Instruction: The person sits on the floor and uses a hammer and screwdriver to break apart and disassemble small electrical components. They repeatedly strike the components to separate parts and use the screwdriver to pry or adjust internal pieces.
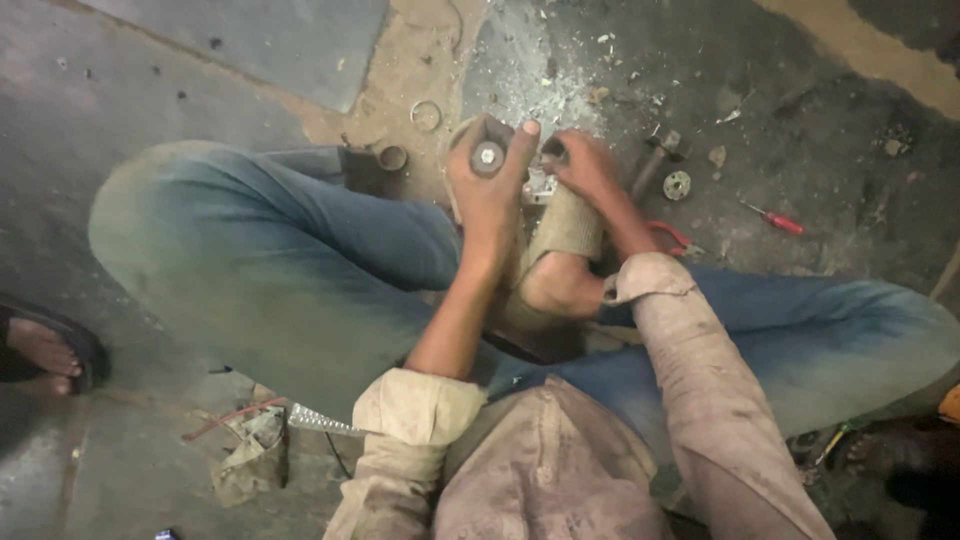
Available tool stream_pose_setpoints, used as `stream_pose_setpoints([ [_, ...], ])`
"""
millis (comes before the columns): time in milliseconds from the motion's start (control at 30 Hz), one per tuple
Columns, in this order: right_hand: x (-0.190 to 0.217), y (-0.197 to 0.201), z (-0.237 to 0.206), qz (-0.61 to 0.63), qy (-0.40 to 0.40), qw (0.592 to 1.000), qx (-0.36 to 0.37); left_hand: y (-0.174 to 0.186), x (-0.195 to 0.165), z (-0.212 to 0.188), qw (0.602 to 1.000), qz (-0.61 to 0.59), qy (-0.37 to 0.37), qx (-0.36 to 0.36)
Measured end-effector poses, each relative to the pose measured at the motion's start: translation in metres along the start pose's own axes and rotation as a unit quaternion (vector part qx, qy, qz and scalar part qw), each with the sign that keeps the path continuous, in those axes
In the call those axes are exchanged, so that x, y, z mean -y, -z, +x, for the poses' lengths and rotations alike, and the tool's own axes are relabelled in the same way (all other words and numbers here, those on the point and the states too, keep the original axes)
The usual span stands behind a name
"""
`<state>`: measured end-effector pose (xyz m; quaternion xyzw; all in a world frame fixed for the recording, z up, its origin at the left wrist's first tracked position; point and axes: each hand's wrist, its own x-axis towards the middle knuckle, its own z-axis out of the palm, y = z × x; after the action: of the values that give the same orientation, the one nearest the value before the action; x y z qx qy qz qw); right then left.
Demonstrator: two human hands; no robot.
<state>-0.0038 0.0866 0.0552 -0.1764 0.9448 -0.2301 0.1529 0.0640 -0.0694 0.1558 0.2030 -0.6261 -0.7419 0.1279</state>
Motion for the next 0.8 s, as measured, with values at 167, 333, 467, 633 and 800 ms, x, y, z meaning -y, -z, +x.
stream_pose_setpoints([
  [167, -0.004, -0.005, -0.001, 0.06, 0.055, 0.995, -0.061, -0.008, 0.024, 0.006, 1.0, -0.023, -0.007, -0.004],
  [333, -0.019, -0.007, -0.008, 0.185, -0.078, 0.955, -0.221, -0.011, 0.055, 0.005, 0.999, -0.035, -0.029, 0.01],
  [467, -0.037, 0.001, -0.028, 0.035, -0.092, 0.953, -0.286, -0.013, 0.079, 0.006, 0.995, -0.091, 0.0, 0.04],
  [633, -0.044, 0.009, -0.056, 0.033, -0.204, 0.935, -0.287, -0.015, 0.097, 0.007, 0.993, -0.075, -0.025, 0.085],
  [800, -0.046, 0.019, -0.072, 0.011, -0.234, 0.93, -0.282, -0.018, 0.093, 0.005, 0.992, 0.008, -0.054, 0.114],
])
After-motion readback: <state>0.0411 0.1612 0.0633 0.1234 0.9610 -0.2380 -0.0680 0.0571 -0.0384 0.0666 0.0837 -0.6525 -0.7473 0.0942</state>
